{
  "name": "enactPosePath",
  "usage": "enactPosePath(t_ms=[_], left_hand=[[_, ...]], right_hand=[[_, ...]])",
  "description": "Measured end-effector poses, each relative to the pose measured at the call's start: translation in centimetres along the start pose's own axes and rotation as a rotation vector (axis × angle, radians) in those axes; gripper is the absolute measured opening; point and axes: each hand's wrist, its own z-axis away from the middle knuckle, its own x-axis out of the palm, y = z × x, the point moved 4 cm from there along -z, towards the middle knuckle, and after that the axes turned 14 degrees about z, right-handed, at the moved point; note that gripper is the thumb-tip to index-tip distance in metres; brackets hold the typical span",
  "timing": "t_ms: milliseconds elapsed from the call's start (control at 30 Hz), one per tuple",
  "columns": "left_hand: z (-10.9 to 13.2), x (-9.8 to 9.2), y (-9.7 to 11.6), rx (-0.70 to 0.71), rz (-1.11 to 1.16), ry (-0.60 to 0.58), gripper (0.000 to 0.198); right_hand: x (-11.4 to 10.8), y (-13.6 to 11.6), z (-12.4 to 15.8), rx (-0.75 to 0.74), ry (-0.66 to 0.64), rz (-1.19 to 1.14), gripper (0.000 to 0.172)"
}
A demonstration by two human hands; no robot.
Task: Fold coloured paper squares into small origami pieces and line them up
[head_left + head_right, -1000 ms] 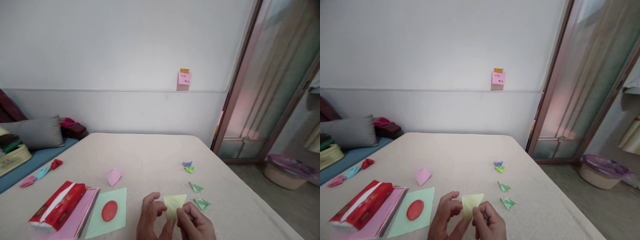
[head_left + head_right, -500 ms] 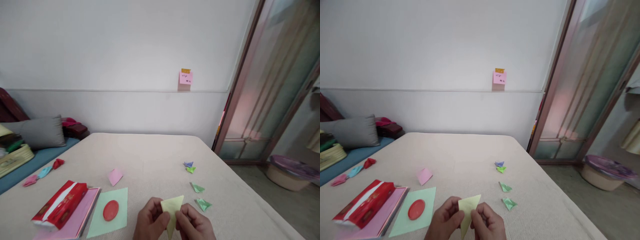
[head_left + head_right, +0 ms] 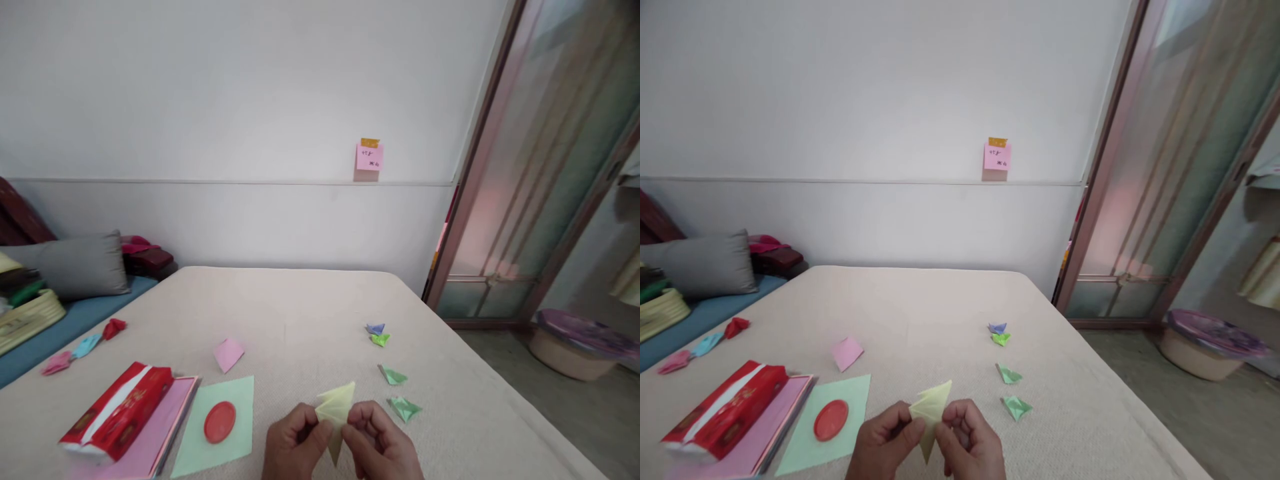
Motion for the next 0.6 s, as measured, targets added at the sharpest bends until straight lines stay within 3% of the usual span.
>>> enactPosePath(t_ms=[200, 300, 467, 600], left_hand=[[0.0, 0.1, 0.0, 0.093, -0.084, -0.015, 0.031], [0.4, 0.6, 1.0, 0.245, -0.181, -0.012, 0.026], [1.4, 1.1, 2.7, 0.496, -0.339, 0.107, 0.018], [1.6, 1.4, 2.3, 0.456, -0.202, 0.029, 0.016]], right_hand=[[0.1, 0.5, -0.3, -0.017, -0.084, 0.006, 0.021], [0.0, 1.1, -0.6, -0.026, -0.128, 0.028, 0.028], [0.1, 1.6, -0.9, 0.011, -0.234, -0.079, 0.039], [0.4, 1.4, -0.9, 0.045, -0.294, -0.151, 0.039]])
